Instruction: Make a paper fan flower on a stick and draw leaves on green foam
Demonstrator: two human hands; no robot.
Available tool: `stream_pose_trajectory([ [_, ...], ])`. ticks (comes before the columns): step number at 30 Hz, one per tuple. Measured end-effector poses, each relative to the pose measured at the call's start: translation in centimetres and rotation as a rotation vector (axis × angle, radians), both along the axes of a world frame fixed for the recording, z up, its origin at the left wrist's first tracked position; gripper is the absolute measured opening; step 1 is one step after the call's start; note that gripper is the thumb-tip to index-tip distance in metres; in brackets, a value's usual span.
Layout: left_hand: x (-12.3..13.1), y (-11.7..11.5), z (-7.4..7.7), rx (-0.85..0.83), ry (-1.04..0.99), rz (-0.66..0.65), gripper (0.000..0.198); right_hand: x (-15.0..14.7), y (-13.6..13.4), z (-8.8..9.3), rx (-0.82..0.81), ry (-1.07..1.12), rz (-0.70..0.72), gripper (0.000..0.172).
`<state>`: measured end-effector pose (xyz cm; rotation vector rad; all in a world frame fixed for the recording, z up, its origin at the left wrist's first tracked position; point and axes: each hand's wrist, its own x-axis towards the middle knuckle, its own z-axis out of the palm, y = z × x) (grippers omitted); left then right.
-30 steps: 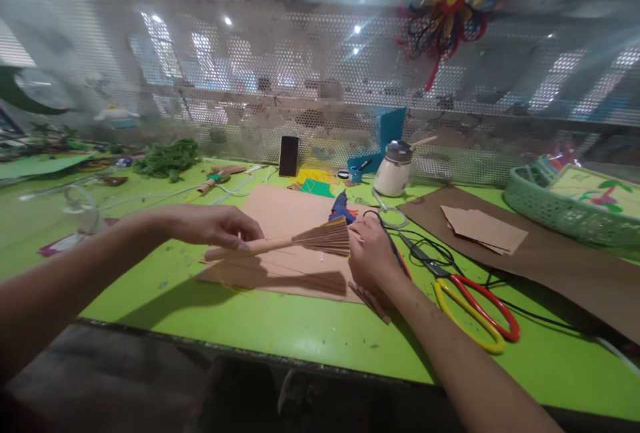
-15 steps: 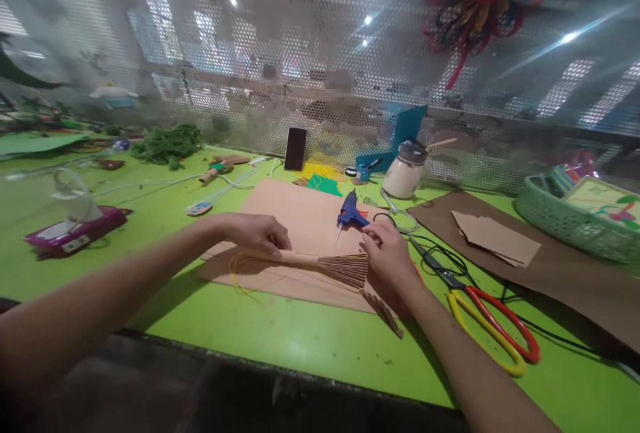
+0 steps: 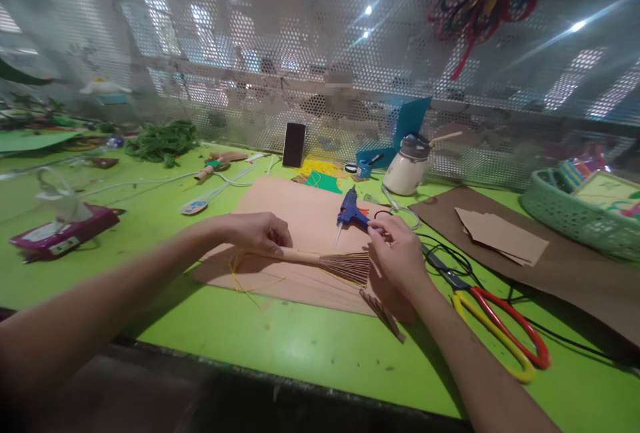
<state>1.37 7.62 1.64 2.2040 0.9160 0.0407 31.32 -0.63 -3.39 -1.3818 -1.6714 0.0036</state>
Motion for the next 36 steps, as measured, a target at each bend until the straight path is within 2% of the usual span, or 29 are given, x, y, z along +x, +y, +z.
stream_pose_trajectory([
  [6,-0.2,-0.8,-0.4,0.1,-0.02,-0.013,0.021,0.0,-0.2,0.1,-0.001,-0.013,0.02,0.016],
  [20,-0.8,-3.9,-2.0,0.515,-0.093,-0.119,0.016,-0.4,-0.1,-0.3,-0.022,-0.007,0.048,0.015],
  [29,-0.9,-4.0,-2.6,0.584,-0.089,-0.111,0.019,-0.9,-0.3,-0.2,-0.083,-0.005,0.053,0.017],
  [36,-1.0,-5.5,-1.9,0.673,-0.054,-0.078,0.017,-1.8,-0.7,0.4,-0.066,0.008,0.082,0.02],
])
